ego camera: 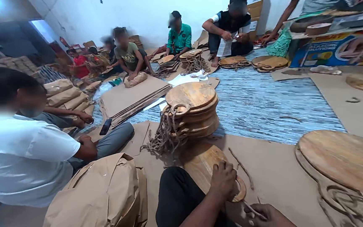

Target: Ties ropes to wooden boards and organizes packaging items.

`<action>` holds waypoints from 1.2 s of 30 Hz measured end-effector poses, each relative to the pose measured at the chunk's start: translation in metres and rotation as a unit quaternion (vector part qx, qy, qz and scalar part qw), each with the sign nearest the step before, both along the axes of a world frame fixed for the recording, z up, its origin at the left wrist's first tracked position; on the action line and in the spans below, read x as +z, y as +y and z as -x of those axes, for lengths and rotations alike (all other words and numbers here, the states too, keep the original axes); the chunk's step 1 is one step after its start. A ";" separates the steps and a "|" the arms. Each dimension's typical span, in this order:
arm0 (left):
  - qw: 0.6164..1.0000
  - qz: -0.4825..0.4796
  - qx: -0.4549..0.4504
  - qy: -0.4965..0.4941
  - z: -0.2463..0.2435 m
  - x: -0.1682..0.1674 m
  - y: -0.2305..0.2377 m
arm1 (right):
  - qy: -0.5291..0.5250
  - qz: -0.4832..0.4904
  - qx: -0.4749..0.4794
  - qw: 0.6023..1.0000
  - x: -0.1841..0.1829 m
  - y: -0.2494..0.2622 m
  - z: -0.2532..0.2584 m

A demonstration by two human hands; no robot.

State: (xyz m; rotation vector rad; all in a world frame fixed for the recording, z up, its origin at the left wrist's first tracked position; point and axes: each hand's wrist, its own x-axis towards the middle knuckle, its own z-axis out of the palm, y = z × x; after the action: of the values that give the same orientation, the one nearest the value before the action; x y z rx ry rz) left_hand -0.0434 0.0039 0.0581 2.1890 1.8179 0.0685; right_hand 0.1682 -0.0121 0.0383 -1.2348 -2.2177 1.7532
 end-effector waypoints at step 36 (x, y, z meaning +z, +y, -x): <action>0.942 0.193 0.260 0.084 0.055 -0.025 0.024 | 0.049 -0.237 -0.335 0.911 -0.008 0.020 -0.035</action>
State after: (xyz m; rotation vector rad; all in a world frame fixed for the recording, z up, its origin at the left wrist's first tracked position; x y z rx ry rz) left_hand -0.0980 0.0276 0.0327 1.4501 2.2334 -0.3452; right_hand 0.2036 0.0075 0.0307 -1.4808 -1.6974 0.9261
